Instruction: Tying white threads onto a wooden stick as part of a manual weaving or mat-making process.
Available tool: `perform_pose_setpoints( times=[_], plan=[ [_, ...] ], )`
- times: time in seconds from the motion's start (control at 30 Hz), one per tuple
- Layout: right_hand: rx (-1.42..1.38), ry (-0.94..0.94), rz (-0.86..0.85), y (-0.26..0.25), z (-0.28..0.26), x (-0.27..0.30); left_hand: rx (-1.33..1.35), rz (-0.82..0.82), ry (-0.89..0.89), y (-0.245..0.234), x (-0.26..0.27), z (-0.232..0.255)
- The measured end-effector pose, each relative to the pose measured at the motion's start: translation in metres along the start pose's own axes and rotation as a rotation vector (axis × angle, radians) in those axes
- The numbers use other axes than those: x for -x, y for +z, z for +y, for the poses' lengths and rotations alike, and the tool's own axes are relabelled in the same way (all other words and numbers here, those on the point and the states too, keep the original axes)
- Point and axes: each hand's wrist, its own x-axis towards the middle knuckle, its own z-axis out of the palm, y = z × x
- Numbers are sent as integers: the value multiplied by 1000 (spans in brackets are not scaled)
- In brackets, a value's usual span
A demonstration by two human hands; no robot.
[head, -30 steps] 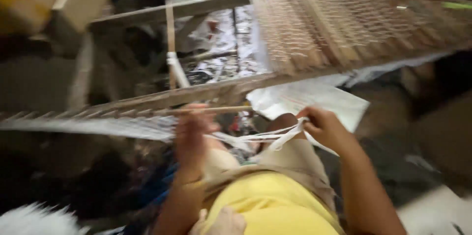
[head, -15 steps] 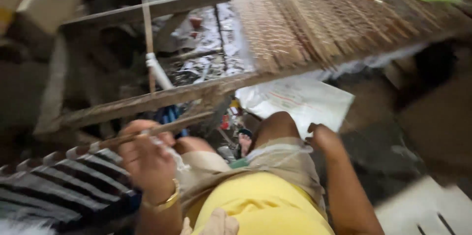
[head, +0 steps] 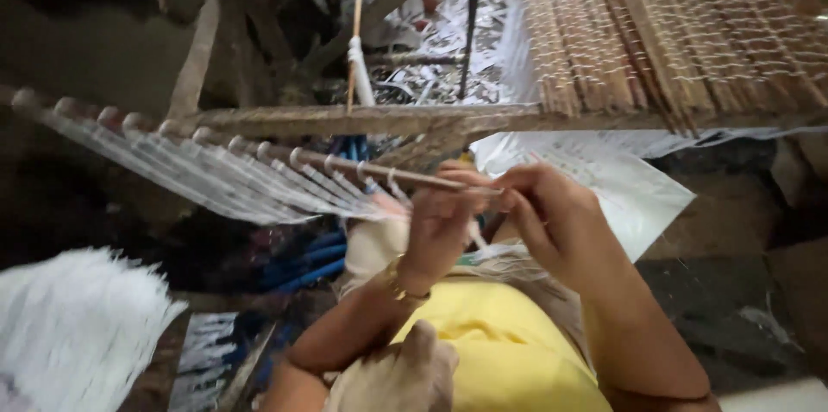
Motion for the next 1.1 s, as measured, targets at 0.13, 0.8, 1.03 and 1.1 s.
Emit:
perform_pose_setpoints(
  times=[0.13, 0.8, 1.03, 1.1],
  plan=[
    [57, 103, -49, -4, 22, 0, 94, -150, -91, 7, 3, -4],
    [-105, 58, 42, 0, 31, -5, 50, -159, -147, -7, 3, -2],
    [-108, 75, 51, 2, 32, -3, -236, -194, -95, -18, -8, 6],
    [-108, 70, 46, 1, 33, -3, -174, -156, -121, -20, -5, -5]
  ],
)
